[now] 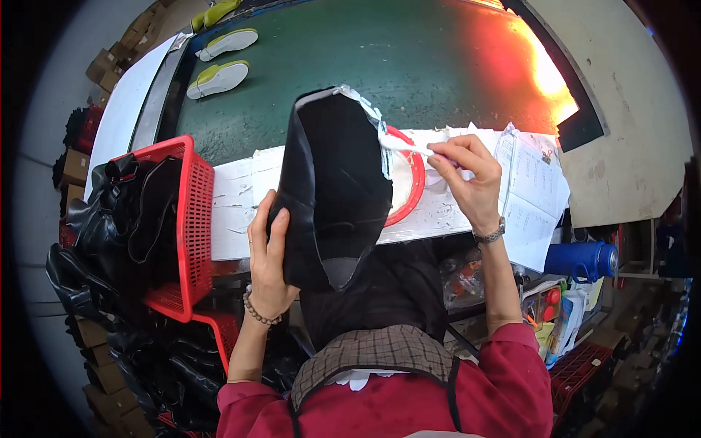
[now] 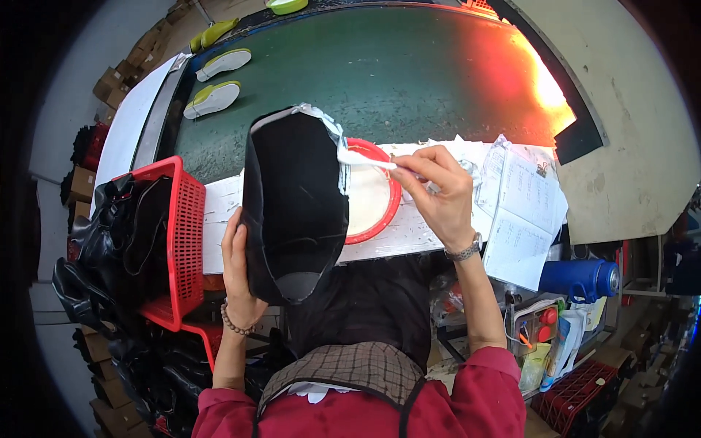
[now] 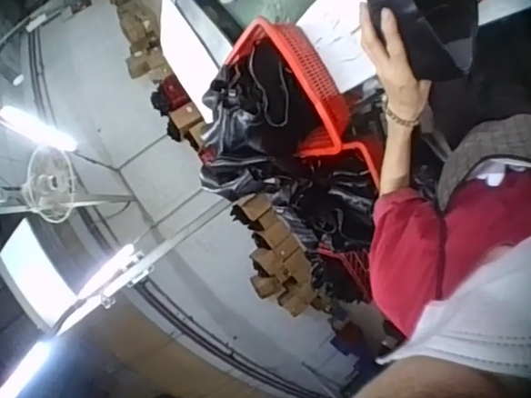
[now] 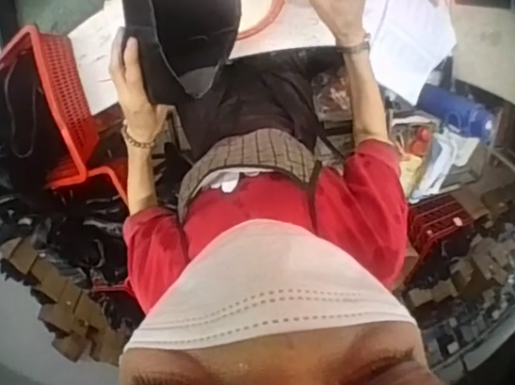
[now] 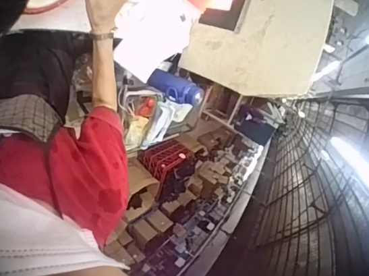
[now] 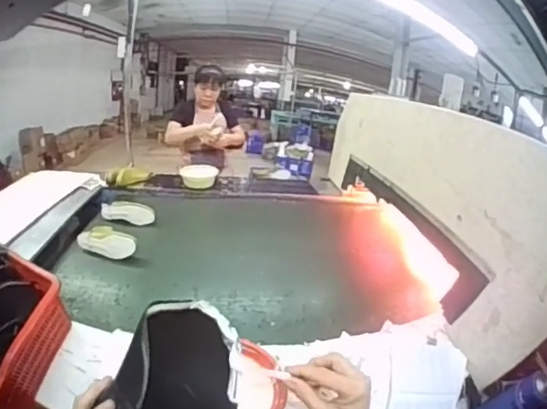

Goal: Applying glue to the edges of shoe uppers using a toothbrush in a factory setting.

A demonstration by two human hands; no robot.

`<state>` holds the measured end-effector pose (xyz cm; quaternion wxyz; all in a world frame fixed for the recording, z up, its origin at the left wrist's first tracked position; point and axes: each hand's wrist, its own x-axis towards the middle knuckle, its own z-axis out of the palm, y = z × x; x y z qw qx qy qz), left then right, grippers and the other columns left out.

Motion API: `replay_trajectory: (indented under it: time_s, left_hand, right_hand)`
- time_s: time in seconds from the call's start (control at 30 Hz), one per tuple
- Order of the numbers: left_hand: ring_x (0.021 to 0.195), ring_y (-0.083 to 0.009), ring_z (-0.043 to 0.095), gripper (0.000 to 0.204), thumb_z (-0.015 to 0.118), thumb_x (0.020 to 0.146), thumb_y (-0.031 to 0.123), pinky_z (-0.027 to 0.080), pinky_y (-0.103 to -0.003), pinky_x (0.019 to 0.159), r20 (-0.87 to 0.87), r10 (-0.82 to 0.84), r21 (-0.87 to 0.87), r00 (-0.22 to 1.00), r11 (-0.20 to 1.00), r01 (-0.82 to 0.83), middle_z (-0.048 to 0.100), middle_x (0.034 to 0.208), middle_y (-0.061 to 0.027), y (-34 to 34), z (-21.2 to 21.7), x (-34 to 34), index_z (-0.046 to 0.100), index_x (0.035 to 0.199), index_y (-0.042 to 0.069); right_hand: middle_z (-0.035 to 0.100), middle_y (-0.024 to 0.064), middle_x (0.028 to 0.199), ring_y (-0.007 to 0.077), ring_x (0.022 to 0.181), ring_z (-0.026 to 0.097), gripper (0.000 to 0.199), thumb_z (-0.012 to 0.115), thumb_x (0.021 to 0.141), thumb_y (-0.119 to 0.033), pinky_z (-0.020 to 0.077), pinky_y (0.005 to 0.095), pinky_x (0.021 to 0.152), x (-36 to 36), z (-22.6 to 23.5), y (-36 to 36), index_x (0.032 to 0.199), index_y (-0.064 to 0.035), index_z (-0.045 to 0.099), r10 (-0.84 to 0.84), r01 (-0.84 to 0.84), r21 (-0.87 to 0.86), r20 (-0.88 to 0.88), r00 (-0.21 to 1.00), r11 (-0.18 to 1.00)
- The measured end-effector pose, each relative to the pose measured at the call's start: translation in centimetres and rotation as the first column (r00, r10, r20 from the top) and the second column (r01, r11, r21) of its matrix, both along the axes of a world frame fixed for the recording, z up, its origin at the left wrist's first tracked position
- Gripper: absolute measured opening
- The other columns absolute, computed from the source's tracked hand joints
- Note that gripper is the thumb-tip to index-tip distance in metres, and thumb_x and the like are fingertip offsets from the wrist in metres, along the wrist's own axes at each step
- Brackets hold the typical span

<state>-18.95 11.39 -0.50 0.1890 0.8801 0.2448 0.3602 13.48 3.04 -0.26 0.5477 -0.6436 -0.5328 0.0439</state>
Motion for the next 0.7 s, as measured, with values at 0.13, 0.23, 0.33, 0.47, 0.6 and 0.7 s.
replay_trajectory:
  time_s: [0.13, 0.23, 0.33, 0.47, 0.6, 0.7]
  left_hand:
    - [0.136, -0.0459, 0.043, 0.09, 0.08, 0.073, 0.003, 0.039, -0.049, 0.111, -0.011, 0.071, -0.034, 0.997, 0.997, -0.071, 0.034, 0.154, -0.0286, 0.0, 0.1, 0.5, 0.038, 0.153, 0.003]
    - [0.137, -0.0456, 0.043, 0.092, 0.079, 0.072, 0.002, 0.039, -0.048, 0.112, -0.003, 0.071, -0.047, 0.997, 0.996, -0.071, 0.035, 0.155, -0.028, 0.2, -0.2, 0.4, 0.037, 0.154, 0.003]
    - [0.137, -0.0454, 0.043, 0.091, 0.077, 0.073, -0.001, 0.038, -0.048, 0.112, -0.005, 0.063, -0.056, 0.998, 0.996, -0.063, 0.035, 0.155, -0.0277, 0.3, 0.0, 0.5, 0.036, 0.154, 0.003]
    - [0.138, -0.0445, 0.043, 0.091, 0.074, 0.072, -0.006, 0.037, -0.047, 0.113, 0.045, 0.049, -0.096, 0.998, 0.994, -0.044, 0.035, 0.155, -0.0273, 0.0, 0.3, 1.0, 0.035, 0.154, 0.002]
    - [0.139, -0.0434, 0.042, 0.09, 0.07, 0.072, -0.01, 0.036, -0.046, 0.114, 0.069, 0.041, -0.137, 0.997, 0.99, -0.031, 0.035, 0.155, -0.027, -0.2, 0.8, 1.2, 0.034, 0.154, 0.0]
    - [0.14, -0.0425, 0.041, 0.09, 0.065, 0.071, -0.014, 0.034, -0.044, 0.116, 0.062, 0.049, -0.188, 0.997, 0.981, -0.037, 0.036, 0.155, -0.0261, 0.0, 0.6, 1.1, 0.033, 0.154, -0.001]
  right_hand:
    - [0.066, 0.0057, 0.089, 0.0103, 0.075, 0.063, 0.019, 0.081, 0.081, -0.003, 0.0494, 0.023, 0.063, -0.8, -0.4, -1.7, 0.1, -0.0026, 0.078, 0.103, -0.102, -0.033, 0.028, 0.994, 0.994]
    - [0.066, 0.0041, 0.087, 0.0076, 0.075, 0.061, 0.016, 0.079, 0.083, -0.004, 0.0475, 0.0222, 0.061, -1.1, 0.2, -2.5, 0.099, -0.0015, 0.077, 0.127, -0.136, -0.1, -0.091, 0.988, 0.986]
    - [0.065, 0.0036, 0.088, 0.007, 0.071, 0.058, 0.012, 0.075, 0.086, -0.004, 0.0438, 0.0199, 0.061, -0.8, 0.8, -2.8, 0.097, 0.0003, 0.077, 0.104, -0.124, -0.093, -0.193, 0.976, 0.988]
    - [0.065, 0.0025, 0.085, 0.0055, 0.069, 0.056, 0.01, 0.073, 0.088, -0.003, 0.0397, 0.0191, 0.058, -1.4, 0.9, -3.1, 0.096, -0.0002, 0.077, 0.175, -0.195, -0.149, -0.134, 0.975, 0.969]
    - [0.066, 0.0024, 0.083, 0.0053, 0.066, 0.056, 0.014, 0.079, 0.085, -0.008, 0.0404, 0.0204, 0.056, -0.8, -0.2, -2.1, 0.098, -0.0031, 0.078, 0.06, -0.063, -0.108, -0.028, 0.998, 0.992]
    - [0.066, 0.0036, 0.087, 0.0093, 0.073, 0.06, 0.018, 0.081, 0.082, -0.005, 0.046, 0.0231, 0.061, -1.2, -0.4, -1.5, 0.1, -0.0036, 0.078, 0.054, -0.054, -0.005, 0.005, 0.999, 0.999]
